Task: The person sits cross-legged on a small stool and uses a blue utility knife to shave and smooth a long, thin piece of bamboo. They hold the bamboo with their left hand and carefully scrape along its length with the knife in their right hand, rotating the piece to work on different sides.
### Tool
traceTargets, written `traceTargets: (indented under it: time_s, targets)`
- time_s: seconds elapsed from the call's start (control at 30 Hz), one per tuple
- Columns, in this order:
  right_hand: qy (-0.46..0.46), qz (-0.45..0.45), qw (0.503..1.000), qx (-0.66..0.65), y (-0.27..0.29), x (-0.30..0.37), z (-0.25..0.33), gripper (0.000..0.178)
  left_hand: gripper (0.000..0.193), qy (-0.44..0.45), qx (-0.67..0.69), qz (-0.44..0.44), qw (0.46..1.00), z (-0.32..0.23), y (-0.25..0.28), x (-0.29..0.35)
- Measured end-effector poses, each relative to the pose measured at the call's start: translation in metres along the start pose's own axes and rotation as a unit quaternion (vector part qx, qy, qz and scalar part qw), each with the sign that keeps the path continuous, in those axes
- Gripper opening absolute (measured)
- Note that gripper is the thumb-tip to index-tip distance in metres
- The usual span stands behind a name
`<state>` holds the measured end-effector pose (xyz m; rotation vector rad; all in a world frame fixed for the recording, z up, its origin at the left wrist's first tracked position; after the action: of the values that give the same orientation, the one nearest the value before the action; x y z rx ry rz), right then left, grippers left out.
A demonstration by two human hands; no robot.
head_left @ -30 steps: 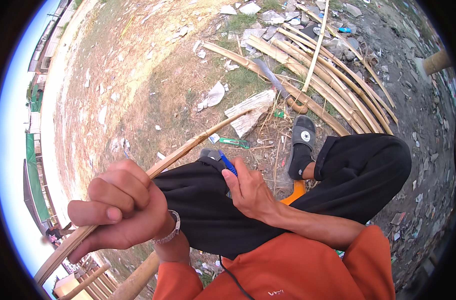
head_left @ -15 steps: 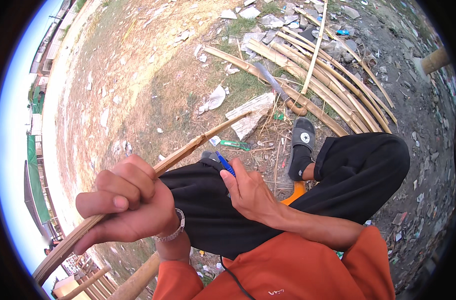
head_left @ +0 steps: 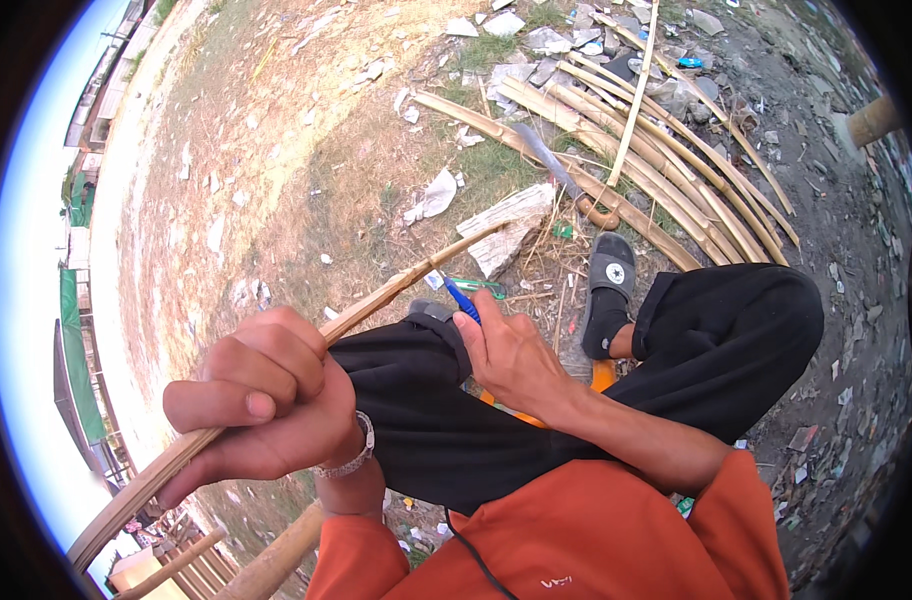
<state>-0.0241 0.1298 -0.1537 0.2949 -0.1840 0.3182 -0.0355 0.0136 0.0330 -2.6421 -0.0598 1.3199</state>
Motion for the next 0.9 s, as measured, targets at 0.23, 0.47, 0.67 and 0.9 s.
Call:
traceTargets:
  time_s: [0.23,0.47,0.67,0.9]
  targets:
    - [0.011,0.006,0.999,-0.031,0.003,0.012,0.018,0.026,0.060,-0.012,0.002,0.024,1.000,0.000,-0.009,0.005]
    - [0.020,0.019,0.998,-0.050,0.005,0.012,0.028,0.026,0.060,-0.012,0.021,0.045,0.999,-0.001,-0.011,0.003]
    - [-0.042,0.025,0.999,0.004,0.004,-0.006,-0.015,0.025,0.059,-0.003,0.031,0.055,0.998,0.000,-0.003,0.001]
    - [-0.054,0.013,0.998,0.004,-0.001,-0.011,-0.030,0.027,0.057,-0.001,0.038,0.062,0.997,0.003,-0.001,-0.001]
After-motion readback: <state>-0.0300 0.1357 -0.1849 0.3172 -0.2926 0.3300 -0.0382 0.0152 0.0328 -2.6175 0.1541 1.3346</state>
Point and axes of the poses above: each hand's wrist, its own x-axis away from the middle knuckle, its own y-axis out of the back of the hand, z = x × y, the point moved 7 cm from there along -x, towards the middle knuckle, and after that the axes turned 5 degrees about -y, right-handed, at the moved point
